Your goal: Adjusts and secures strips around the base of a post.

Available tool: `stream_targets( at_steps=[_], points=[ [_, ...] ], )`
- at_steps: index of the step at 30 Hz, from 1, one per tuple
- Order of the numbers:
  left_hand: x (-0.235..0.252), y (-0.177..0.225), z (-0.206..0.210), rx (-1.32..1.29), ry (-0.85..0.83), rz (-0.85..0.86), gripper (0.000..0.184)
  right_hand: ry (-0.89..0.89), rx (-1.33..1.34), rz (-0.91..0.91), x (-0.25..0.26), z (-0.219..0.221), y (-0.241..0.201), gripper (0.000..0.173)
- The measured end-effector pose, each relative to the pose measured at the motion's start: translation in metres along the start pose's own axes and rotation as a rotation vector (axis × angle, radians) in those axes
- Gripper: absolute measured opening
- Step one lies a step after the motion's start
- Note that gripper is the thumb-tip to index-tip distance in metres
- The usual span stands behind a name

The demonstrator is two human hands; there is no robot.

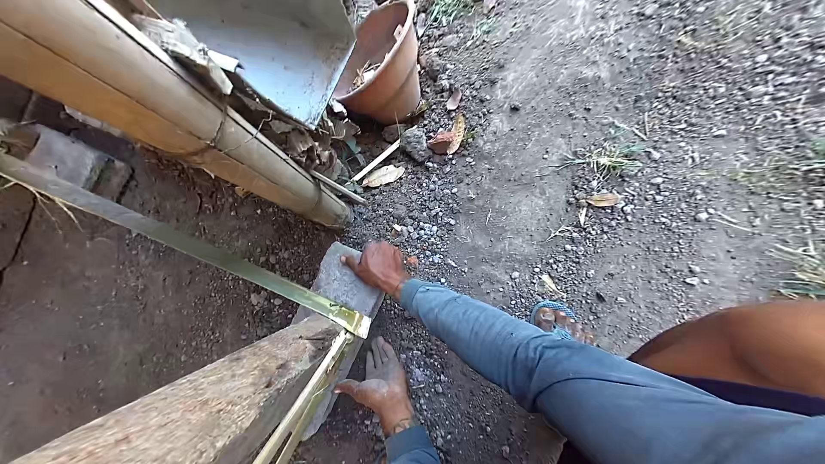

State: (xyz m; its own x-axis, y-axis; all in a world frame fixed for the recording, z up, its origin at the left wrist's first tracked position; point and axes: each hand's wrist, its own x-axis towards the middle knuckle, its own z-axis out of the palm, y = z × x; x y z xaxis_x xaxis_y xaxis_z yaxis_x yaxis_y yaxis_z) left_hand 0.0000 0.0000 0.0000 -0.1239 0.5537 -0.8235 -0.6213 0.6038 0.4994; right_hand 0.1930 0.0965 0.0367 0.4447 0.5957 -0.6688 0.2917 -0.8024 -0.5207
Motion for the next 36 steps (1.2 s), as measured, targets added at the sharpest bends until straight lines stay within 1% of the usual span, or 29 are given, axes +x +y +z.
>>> stream_targets(
  at_steps=[1,2,3,8,12,13,14,15,17,18,19,20,21,22,23,24,26,28,29,31,32,34,35,36],
  points=[
    [0.004,-0.002,0.006,-0.080,-0.088,-0.003,0.110,-0.005,-0.007,-0.001,0.000,0.000,0.001,0.070],
    [0.006,-0.003,0.013,-0.144,-0.138,-0.001,0.110,-0.007,-0.013,-0.002,0.000,0.000,0.001,0.070],
    [0.004,-0.003,0.019,-0.192,-0.149,0.004,0.108,-0.008,-0.019,-0.003,-0.001,0.000,0.001,0.071],
    [-0.003,-0.004,0.037,-0.302,-0.097,0.067,0.100,-0.048,-0.015,-0.019,-0.007,-0.007,0.001,0.072],
    [-0.002,-0.006,0.038,-0.294,-0.087,0.079,0.099,-0.157,0.095,-0.089,0.009,-0.028,0.015,0.070],
    [-0.004,-0.006,0.040,-0.293,-0.087,0.081,0.100,-0.125,0.167,-0.091,0.018,-0.038,0.021,0.069],
    [-0.004,-0.005,0.041,-0.295,-0.083,0.075,0.101,-0.019,0.226,-0.081,0.031,-0.051,0.029,0.068],
    [-0.004,-0.005,0.041,-0.302,-0.082,0.068,0.102,0.149,0.238,-0.067,0.048,-0.065,0.037,0.064],
    [-0.003,-0.004,0.040,-0.311,-0.076,0.059,0.103,0.493,0.140,-0.031,0.084,-0.107,0.058,0.055],
    [-0.002,-0.003,0.040,-0.312,-0.072,0.057,0.103,0.623,0.046,-0.026,0.105,-0.130,0.071,0.054],
    [-0.001,-0.003,0.040,-0.308,-0.068,0.057,0.103,0.689,-0.048,-0.020,0.123,-0.151,0.085,0.058],
    [-0.001,-0.003,0.041,-0.306,-0.065,0.056,0.102,0.694,-0.143,-0.016,0.137,-0.169,0.096,0.062],
    [-0.001,-0.003,0.041,-0.308,-0.067,0.049,0.101,0.652,-0.225,-0.012,0.146,-0.181,0.105,0.062],
    [-0.001,-0.003,0.040,-0.312,-0.068,0.042,0.101,0.588,-0.287,-0.009,0.152,-0.187,0.112,0.057],
    [-0.001,-0.002,0.039,-0.313,-0.065,0.039,0.100,0.543,-0.333,0.000,0.155,-0.186,0.116,0.049],
    [0.000,-0.002,0.038,-0.304,-0.058,0.039,0.100,0.548,-0.343,0.006,0.155,-0.180,0.120,0.044],
    [0.003,-0.001,0.037,-0.277,-0.073,0.048,0.099,0.619,-0.250,0.035,0.148,-0.168,0.120,0.046],
    [0.005,-0.001,0.033,-0.269,-0.120,0.058,0.097,0.645,-0.121,0.030,0.125,-0.155,0.115,0.049],
    [0.004,0.001,0.028,-0.266,-0.127,0.053,0.097,0.616,-0.059,0.034,0.107,-0.145,0.114,0.051],
    [0.004,0.004,0.029,-0.262,-0.122,0.034,0.097,0.440,0.074,0.067,0.067,-0.125,0.110,0.051],
    [0.003,0.006,0.031,-0.256,-0.101,0.028,0.097,0.289,0.116,0.076,0.051,-0.112,0.108,0.047],
    [0.004,0.009,0.032,-0.242,-0.093,0.010,0.099,-0.084,0.052,0.029,0.027,-0.077,0.098,0.044],
    [0.004,0.009,0.031,-0.235,-0.098,0.005,0.100,-0.227,0.004,-0.022,0.015,-0.053,0.092,0.042],
    [0.006,0.009,0.030,-0.227,-0.094,0.006,0.102,-0.327,-0.031,-0.067,0.004,-0.027,0.088,0.040]
  ],
)
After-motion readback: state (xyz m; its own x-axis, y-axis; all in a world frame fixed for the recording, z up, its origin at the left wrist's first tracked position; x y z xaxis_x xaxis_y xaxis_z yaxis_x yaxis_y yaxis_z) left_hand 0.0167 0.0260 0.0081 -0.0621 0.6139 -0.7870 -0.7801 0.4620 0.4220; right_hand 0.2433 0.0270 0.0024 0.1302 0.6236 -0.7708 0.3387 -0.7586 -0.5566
